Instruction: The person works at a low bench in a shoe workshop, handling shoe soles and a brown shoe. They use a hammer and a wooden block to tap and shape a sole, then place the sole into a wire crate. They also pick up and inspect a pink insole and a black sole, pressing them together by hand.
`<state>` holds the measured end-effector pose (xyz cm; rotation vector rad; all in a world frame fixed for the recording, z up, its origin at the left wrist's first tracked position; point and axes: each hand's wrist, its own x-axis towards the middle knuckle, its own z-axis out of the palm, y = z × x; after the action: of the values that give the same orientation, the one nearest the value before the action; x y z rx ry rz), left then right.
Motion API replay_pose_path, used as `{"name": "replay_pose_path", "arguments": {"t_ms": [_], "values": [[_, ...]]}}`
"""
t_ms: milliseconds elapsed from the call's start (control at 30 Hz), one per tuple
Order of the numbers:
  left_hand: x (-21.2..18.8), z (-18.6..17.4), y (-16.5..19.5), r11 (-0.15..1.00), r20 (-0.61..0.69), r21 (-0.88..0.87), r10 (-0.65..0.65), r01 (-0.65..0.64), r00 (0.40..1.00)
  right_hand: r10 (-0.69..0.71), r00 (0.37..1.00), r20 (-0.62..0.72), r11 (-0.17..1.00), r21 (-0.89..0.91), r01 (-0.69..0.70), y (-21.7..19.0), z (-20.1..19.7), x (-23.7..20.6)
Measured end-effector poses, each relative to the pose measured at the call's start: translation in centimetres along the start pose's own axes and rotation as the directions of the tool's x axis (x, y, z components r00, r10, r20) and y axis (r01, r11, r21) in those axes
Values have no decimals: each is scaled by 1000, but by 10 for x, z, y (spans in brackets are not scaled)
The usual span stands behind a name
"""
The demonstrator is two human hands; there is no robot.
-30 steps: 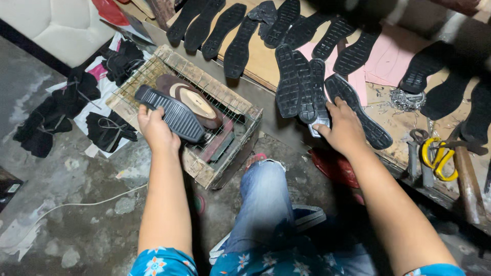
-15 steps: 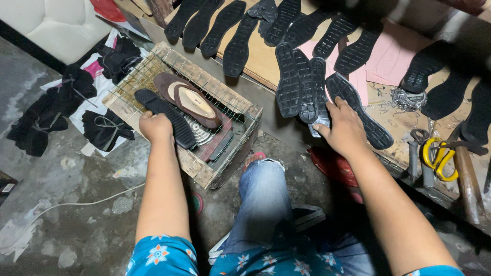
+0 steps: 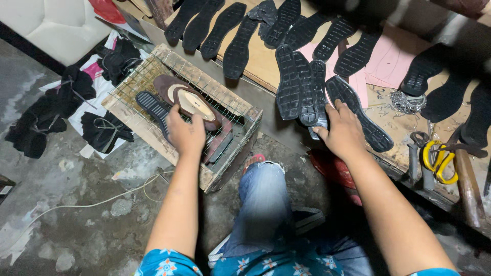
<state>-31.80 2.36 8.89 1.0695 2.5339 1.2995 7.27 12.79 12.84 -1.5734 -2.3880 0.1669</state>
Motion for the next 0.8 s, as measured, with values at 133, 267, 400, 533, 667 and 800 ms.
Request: {"name": "replay_pose_path", "arguments": {"t_ms": [133, 267, 400, 533, 667, 800], "values": [[-18, 20, 40, 999, 5, -47, 4, -4, 1000, 2, 1000, 2, 1000, -5, -2, -6, 0, 2], [-3, 31, 48, 969, 60, -12, -244, 245, 968, 26, 999, 41, 1000, -15, -26, -10, -1, 3], [6, 38, 43, 949, 34, -73, -305, 307, 952, 38, 999, 37, 999, -10, -38, -12, -1, 5], [8, 44, 41, 943, 25, -46, -329, 330, 944, 55, 997, 52, 998, -13, -54, -12, 1, 5], [8, 49, 41, 939, -24, -79, -337, 334, 941, 30, 999, 30, 999, -15, -29, -10, 3, 5], [17, 52, 40, 934, -93, -178, -330, 310, 939, 21, 1000, 19, 1000, -9, -21, -9, 5, 5]]}}
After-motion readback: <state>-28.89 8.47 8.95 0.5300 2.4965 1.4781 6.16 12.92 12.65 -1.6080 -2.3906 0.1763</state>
